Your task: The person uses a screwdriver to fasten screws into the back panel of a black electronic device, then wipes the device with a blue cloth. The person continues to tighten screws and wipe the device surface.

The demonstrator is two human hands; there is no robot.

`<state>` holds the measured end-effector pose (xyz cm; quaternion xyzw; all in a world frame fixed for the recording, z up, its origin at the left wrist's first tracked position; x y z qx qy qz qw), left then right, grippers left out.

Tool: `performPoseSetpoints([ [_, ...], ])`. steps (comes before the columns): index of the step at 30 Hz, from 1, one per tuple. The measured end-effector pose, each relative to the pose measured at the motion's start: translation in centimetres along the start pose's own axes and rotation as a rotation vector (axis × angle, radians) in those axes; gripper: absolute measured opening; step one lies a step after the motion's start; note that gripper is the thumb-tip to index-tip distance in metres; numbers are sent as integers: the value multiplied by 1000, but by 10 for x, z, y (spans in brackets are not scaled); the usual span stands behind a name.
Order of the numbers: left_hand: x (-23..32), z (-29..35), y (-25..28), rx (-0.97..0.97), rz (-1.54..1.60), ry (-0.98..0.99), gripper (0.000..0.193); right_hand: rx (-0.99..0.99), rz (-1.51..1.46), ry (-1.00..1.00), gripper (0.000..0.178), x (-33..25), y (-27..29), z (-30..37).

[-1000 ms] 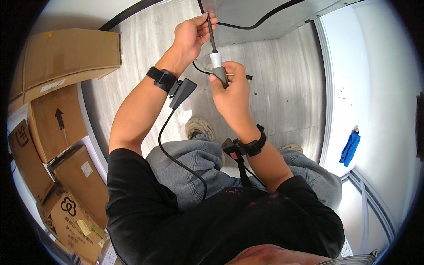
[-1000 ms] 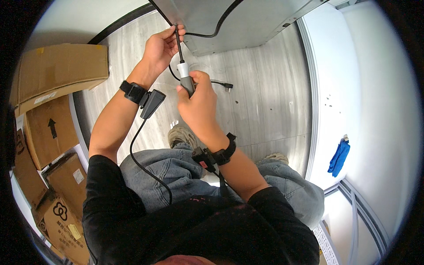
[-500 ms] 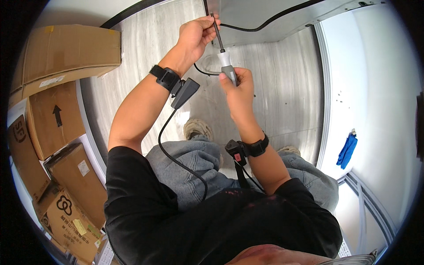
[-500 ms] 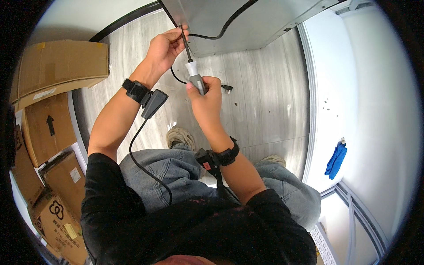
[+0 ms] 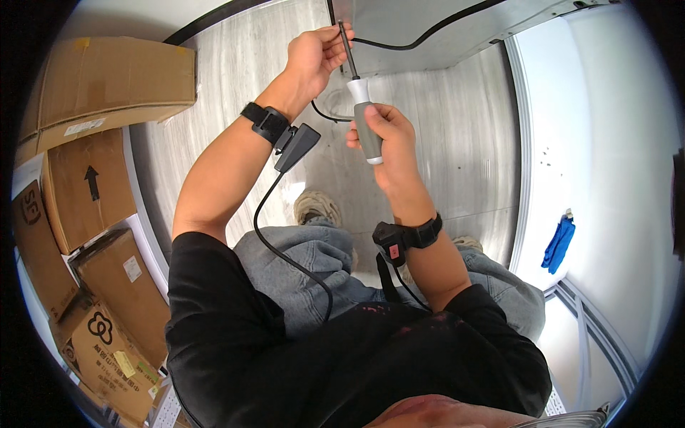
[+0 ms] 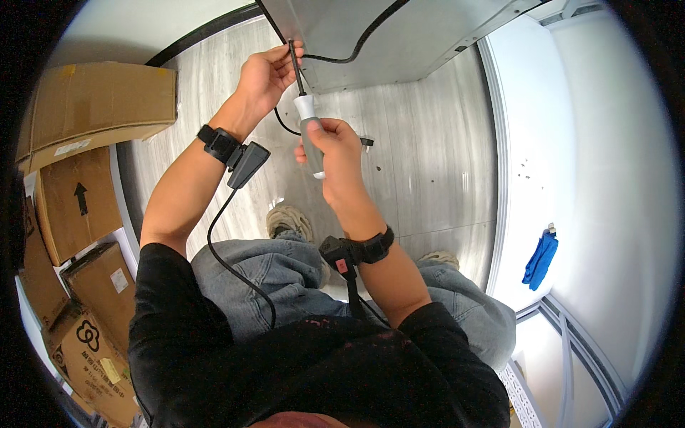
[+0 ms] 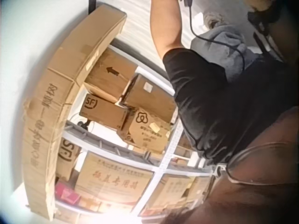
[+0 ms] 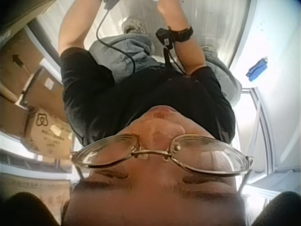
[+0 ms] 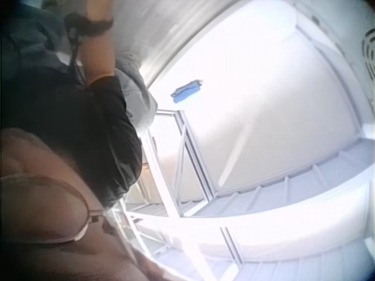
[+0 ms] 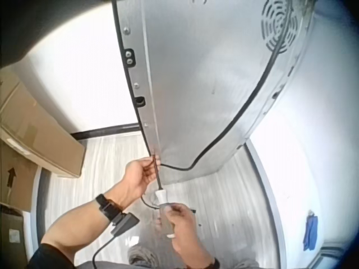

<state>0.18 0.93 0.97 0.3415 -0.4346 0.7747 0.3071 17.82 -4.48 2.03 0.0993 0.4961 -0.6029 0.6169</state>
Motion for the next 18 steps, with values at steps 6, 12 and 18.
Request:
performPoseSetpoints([
  [6, 1, -1, 3, -14, 54, -6, 26, -221, -242, -73, 39, -9, 7, 5],
  [12, 1, -1, 2, -9, 39, 3, 26, -208, -170, -12, 43, -9, 2, 7],
  [18, 0, -1, 2, -8, 15, -8, 26, -229, -175, -10, 40, -9, 7, 9],
])
Point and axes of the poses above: each hand's wrist, its own z-axis away from the middle knuckle, its own y-axis out of the back of the hand, x = y × z, the point moved 1 cm from there along -z, towards the middle knuckle, and after that the axes turned 6 degrees about -x, right-handed, at the moved point
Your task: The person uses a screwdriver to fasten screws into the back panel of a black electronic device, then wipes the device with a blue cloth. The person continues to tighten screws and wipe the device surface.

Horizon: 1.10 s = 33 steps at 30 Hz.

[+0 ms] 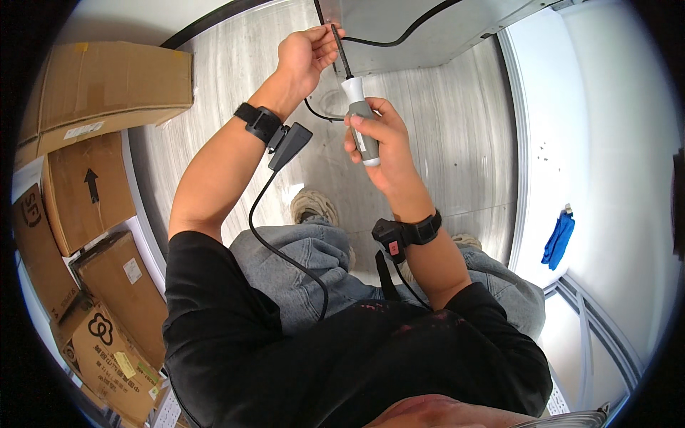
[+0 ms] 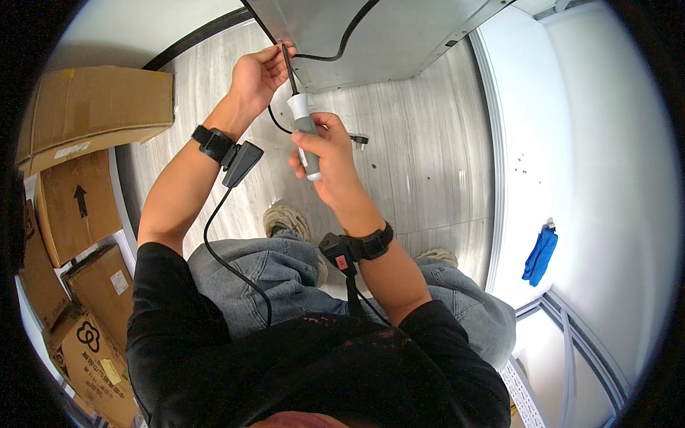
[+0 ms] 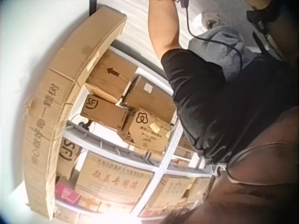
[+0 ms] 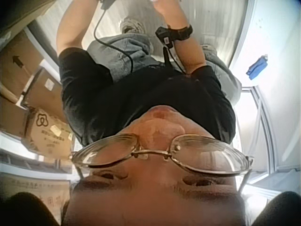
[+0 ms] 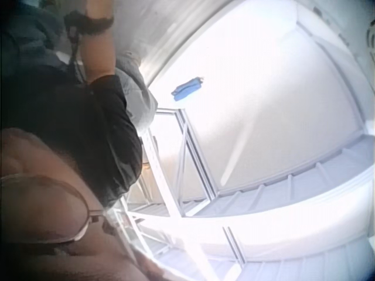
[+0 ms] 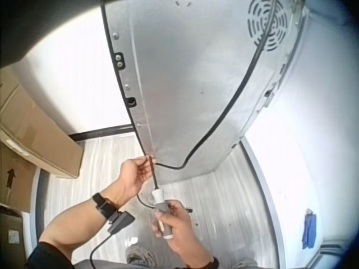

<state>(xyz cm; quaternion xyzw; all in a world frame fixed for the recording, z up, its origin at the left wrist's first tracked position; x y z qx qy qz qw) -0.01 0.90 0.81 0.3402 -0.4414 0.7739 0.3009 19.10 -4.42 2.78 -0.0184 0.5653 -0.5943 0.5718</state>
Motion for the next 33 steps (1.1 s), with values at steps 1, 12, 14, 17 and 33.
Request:
performPoseSetpoints([
  [1, 0, 1, 0, 1, -9, -4, 27, -4, 11, -2, 40, 0, 2, 1],
  [12, -8, 5, -4, 58, -51, -33, 30, -101, 341, -45, 35, -31, 16, 12],
  [14, -10, 4, -5, 61, -45, -35, 30, -137, 372, -51, 34, -35, 18, 14],
  [17, -8, 10, -5, 67, -46, -61, 29, -183, 390, -43, 35, -41, 15, 16],
  [33, -55, 41, -39, -38, -312, 189, 27, -449, 1295, 144, 36, -209, 21, 45],
])
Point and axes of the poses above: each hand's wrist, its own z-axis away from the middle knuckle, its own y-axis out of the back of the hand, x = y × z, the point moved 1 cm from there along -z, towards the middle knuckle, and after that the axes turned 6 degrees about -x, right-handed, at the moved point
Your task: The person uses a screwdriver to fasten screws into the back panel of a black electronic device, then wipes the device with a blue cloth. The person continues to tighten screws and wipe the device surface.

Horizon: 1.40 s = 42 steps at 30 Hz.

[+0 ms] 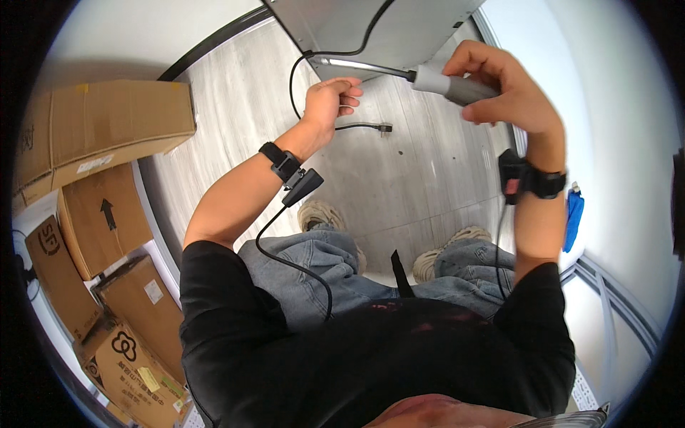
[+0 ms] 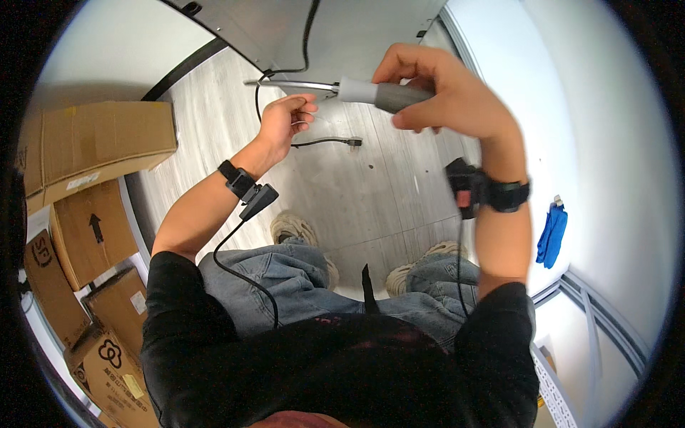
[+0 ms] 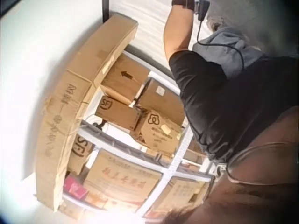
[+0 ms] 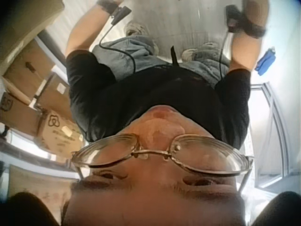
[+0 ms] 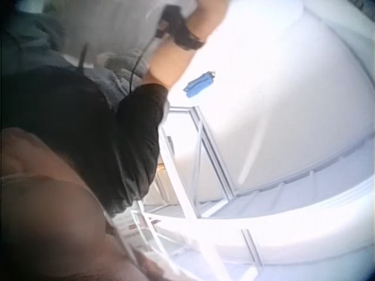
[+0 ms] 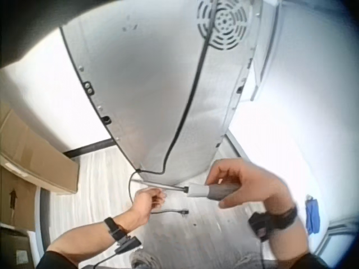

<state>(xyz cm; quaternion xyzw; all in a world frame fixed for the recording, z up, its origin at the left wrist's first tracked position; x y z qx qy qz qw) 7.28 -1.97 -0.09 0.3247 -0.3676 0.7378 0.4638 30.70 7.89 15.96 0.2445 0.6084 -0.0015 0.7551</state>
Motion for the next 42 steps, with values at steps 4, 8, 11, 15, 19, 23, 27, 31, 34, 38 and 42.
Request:
performPoseSetpoints([
  [4, 6, -3, -41, -137, -65, 69, 27, -95, 375, 162, 35, -24, 57, 41],
  [8, 14, -12, -98, -324, -171, 107, 24, -102, 494, -361, 38, -69, 112, 107],
  [11, 3, -31, -144, -393, -243, 151, 23, 39, 293, -469, 32, -63, 136, 156],
  [15, -21, -48, -220, -542, -367, 165, 22, 245, 267, -485, 34, 18, 148, 247],
  [19, -58, -68, -289, -568, -454, 67, 23, 561, -25, -486, 34, 121, 117, 318],
  [23, -110, -97, -348, -578, -729, -231, 22, 931, -271, -564, 32, 181, 62, 357],
  [27, -123, -114, -399, -497, -989, -441, 24, 1038, -420, -545, 32, 213, 36, 389],
  [31, -125, -131, -423, -397, -1220, -790, 30, 1112, -447, -505, 33, 226, 21, 405],
  [34, -119, -143, -428, -227, -1372, -784, 31, 1168, -429, -506, 33, 234, 13, 413],
  [38, -116, -156, -420, -335, -1424, -703, 27, 1201, -491, -479, 33, 241, 8, 416],
  [42, -118, -166, -419, -361, -1382, -642, 22, 1213, -537, -452, 33, 247, 8, 415],
])
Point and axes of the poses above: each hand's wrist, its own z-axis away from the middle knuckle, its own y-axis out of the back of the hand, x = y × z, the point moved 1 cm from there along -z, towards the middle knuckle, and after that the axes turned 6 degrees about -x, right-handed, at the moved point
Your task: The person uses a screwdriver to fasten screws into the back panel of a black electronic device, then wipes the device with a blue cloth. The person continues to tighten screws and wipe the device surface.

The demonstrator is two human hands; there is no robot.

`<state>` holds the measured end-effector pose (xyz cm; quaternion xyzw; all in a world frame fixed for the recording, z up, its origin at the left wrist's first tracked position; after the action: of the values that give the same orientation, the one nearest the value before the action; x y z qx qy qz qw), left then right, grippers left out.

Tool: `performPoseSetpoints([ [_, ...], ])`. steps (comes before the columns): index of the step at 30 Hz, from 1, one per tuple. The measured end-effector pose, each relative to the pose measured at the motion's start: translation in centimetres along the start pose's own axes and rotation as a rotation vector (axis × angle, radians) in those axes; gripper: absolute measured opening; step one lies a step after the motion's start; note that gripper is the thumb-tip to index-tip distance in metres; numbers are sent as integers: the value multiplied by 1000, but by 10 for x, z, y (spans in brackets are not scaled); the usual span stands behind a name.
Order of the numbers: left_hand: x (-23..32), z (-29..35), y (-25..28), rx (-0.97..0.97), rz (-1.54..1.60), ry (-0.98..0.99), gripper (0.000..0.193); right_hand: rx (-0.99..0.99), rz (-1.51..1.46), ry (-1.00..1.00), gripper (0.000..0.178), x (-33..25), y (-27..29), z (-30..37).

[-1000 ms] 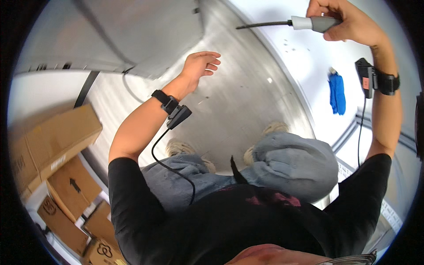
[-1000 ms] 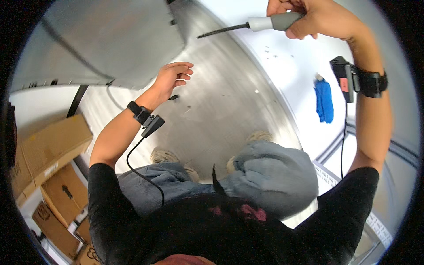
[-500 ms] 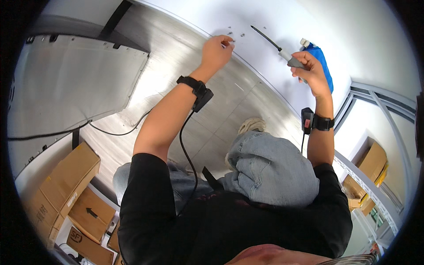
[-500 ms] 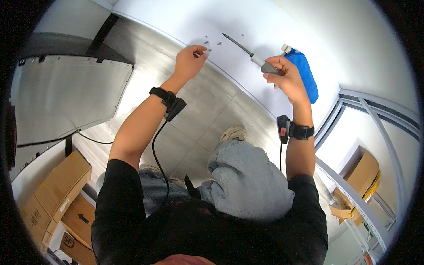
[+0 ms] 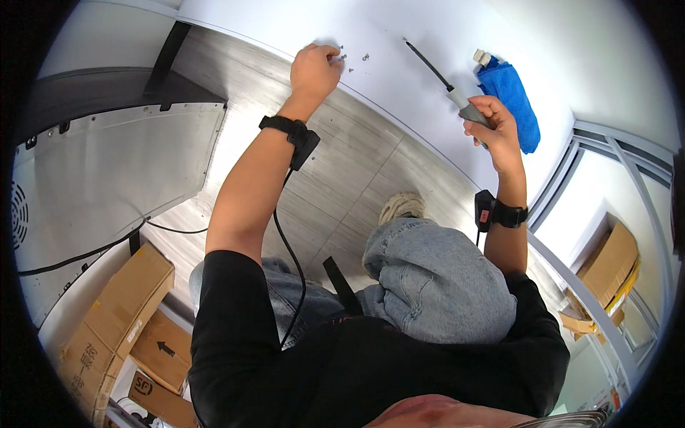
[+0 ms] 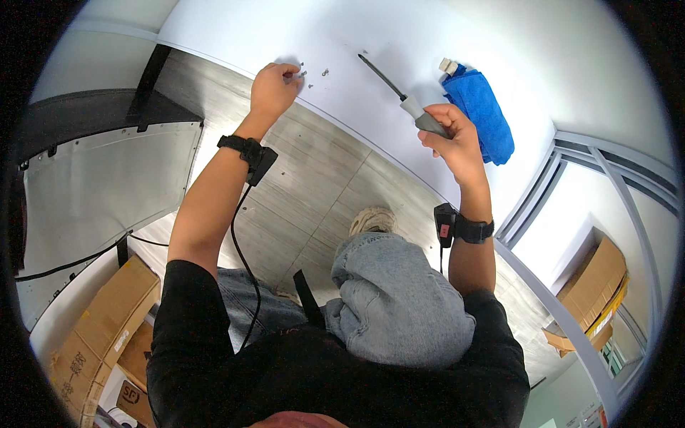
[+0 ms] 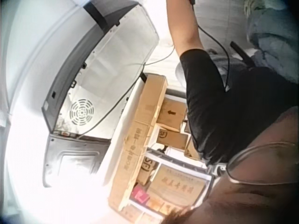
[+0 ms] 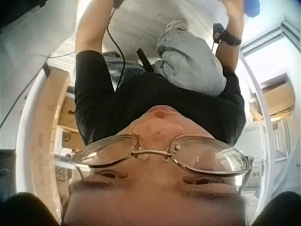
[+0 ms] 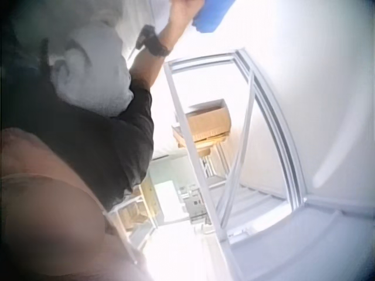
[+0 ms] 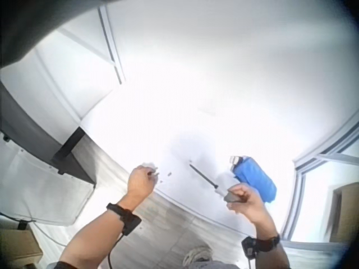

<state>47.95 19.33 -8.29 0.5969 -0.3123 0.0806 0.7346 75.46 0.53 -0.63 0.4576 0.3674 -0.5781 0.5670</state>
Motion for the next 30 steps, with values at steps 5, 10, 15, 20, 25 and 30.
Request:
performPoseSetpoints([
  [5, 2, 0, -3, 42, 28, -16, 16, -17, -34, 6, 33, 2, -3, -3],
  [10, -4, -2, -13, 92, 64, -55, 11, -19, -27, -4, 34, 6, -5, -4],
  [15, -13, 12, -7, 56, 121, -91, 8, -68, 15, -3, 35, 4, -11, -10],
  [20, -49, 60, 31, -180, 894, 149, 6, -250, 199, 10, 36, -30, -55, -28],
  [25, -90, 132, 130, -206, 1184, 365, 10, -504, 434, 171, 36, -76, -131, -49],
  [30, -147, 222, 220, -75, 1330, 374, 14, -733, 568, 309, 37, -135, -223, -47],
])
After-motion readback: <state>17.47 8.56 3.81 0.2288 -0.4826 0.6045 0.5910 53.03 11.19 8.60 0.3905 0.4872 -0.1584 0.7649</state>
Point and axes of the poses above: each hand's wrist, its own z-axis away from the middle knuckle, its own y-axis out of the back of the hand, x = y × z, the point moved 1 cm from there along -z, towards the middle knuckle, and after that the axes turned 6 degrees about -x, right-handed, at the moved point
